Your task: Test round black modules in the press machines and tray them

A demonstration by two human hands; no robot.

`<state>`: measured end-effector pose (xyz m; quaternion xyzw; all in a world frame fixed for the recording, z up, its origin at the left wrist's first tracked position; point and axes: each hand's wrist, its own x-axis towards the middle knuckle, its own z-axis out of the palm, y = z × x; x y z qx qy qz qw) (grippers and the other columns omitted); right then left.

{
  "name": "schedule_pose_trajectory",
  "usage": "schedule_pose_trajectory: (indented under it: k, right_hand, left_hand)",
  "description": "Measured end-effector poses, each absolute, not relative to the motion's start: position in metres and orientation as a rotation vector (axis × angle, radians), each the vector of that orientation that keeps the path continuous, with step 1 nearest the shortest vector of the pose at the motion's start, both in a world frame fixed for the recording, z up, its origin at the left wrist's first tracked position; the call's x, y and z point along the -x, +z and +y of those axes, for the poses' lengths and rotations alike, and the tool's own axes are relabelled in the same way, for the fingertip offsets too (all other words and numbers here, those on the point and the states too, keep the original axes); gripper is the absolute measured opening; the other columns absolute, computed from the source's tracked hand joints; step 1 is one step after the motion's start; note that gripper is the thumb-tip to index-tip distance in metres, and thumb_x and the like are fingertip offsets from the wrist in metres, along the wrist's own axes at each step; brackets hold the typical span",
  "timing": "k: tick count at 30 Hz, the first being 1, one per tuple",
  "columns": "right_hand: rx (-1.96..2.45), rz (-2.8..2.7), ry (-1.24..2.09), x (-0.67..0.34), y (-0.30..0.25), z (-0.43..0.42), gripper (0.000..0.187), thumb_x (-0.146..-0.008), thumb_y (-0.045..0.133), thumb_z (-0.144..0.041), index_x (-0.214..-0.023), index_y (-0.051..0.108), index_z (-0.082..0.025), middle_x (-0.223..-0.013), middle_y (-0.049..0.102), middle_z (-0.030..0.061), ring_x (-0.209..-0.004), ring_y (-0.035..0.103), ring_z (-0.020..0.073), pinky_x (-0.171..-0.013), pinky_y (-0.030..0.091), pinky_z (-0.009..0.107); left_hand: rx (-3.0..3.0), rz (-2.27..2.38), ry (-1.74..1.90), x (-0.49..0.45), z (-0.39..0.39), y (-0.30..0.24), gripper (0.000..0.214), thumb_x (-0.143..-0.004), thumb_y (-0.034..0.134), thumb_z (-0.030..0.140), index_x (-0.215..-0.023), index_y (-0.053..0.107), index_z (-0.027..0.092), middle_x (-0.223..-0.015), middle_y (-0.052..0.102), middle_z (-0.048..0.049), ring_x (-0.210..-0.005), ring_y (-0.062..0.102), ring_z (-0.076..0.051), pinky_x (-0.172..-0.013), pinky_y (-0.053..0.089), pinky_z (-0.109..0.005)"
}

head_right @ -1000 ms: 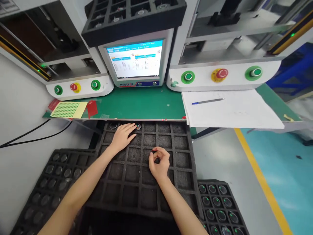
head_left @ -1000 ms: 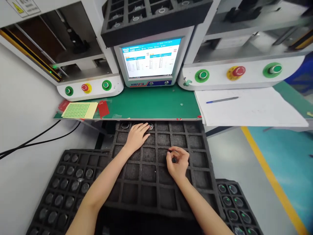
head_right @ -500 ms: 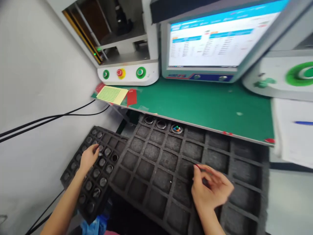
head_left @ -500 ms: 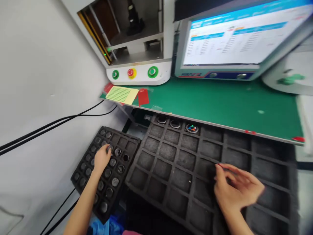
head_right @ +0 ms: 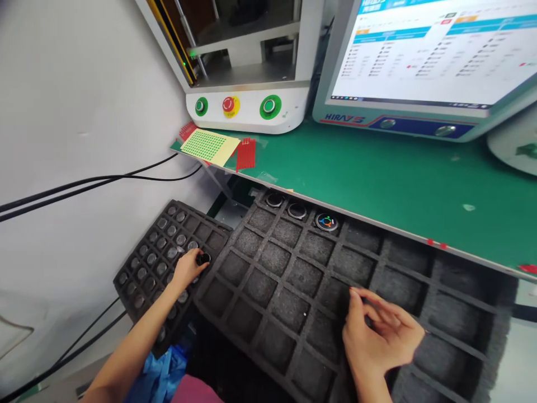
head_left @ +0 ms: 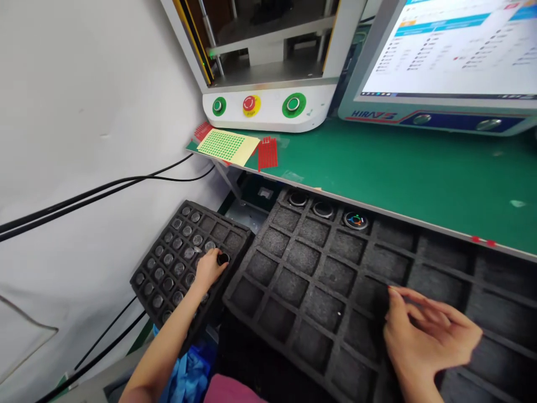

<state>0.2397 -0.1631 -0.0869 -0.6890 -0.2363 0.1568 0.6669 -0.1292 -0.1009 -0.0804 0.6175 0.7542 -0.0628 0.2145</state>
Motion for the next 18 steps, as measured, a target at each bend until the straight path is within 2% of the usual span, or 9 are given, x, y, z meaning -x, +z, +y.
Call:
schedule_pose_trajectory:
  k: [4, 9, 12, 15, 16, 18]
  right_hand:
    - [1.559, -0.548, 0.319, -0.241, -0.09, -0.163, 0.054, -0.061, 0.085, -0.047, -0.086, 0.044, -0.023, -0.068, 0.063, -0.0015, -0.045, 0.055, 0.0109, -0.035, 0.034, 0.021]
    - [1.563, -0.644, 0.312, -0.244, -0.094, -0.165, 0.048, -0.069, 0.08, -0.045, -0.092, 0.046, -0.021, -0.075, 0.065, -0.0005, -0.044, 0.055, 0.0094, -0.043, 0.042, 0.023]
    - [1.586, -0.703, 0.302, -0.246, -0.097, -0.166, 0.046, -0.069, 0.079, -0.043, -0.094, 0.049, -0.02, -0.075, 0.067, -0.0006, -0.045, 0.056, 0.0094, -0.049, 0.045, 0.025]
    - [1.612, -0.759, 0.302, -0.242, -0.087, -0.169, 0.042, -0.071, 0.079, -0.038, -0.098, 0.052, -0.02, -0.077, 0.068, -0.0004, -0.046, 0.058, 0.009, -0.054, 0.048, 0.026]
    - [1.611, -0.784, 0.319, -0.238, -0.079, -0.17, 0.04, -0.073, 0.078, -0.037, -0.099, 0.053, -0.02, -0.079, 0.069, 0.0, -0.045, 0.058, 0.0091, -0.054, 0.05, 0.027]
    - [1.551, -0.846, 0.402, -0.229, -0.054, -0.174, 0.036, -0.077, 0.075, -0.033, -0.104, 0.054, -0.021, -0.084, 0.071, 0.002, -0.05, 0.064, 0.0113, -0.058, 0.055, 0.03]
  left_hand:
    - [-1.609, 2.145, -0.114, 0.117, -0.097, -0.08, 0.032, -0.091, 0.063, 0.032, -0.118, 0.06, 0.015, -0.119, 0.064, -0.0097, -0.108, 0.062, -0.024, -0.095, 0.051, -0.049]
    - [-1.457, 2.156, 0.199, 0.108, -0.088, -0.057, 0.033, -0.083, 0.068, 0.035, -0.109, 0.063, 0.015, -0.109, 0.069, -0.0114, -0.108, 0.064, -0.027, -0.099, 0.048, -0.052]
    - [-1.353, 2.028, 0.474, 0.097, -0.087, -0.023, 0.047, -0.081, 0.06, 0.048, -0.114, 0.06, 0.014, -0.109, 0.07, -0.0148, -0.107, 0.067, -0.029, -0.096, 0.052, -0.047]
    - [-1.235, 1.761, 0.645, 0.067, -0.099, 0.013, 0.066, -0.078, 0.05, 0.064, -0.116, 0.061, 0.012, -0.108, 0.072, -0.016, -0.097, 0.071, -0.027, -0.082, 0.059, -0.039]
    - [-1.157, 1.621, 0.676, 0.053, -0.105, 0.024, 0.069, -0.074, 0.053, 0.069, -0.112, 0.065, 0.012, -0.102, 0.074, -0.0146, -0.089, 0.073, -0.026, -0.075, 0.061, -0.036]
    - [-0.804, 1.178, 0.7, 0.022, -0.117, 0.039, 0.064, -0.061, 0.075, 0.062, -0.103, 0.071, 0.014, -0.091, 0.076, -0.0117, -0.079, 0.074, -0.024, -0.067, 0.061, -0.031]
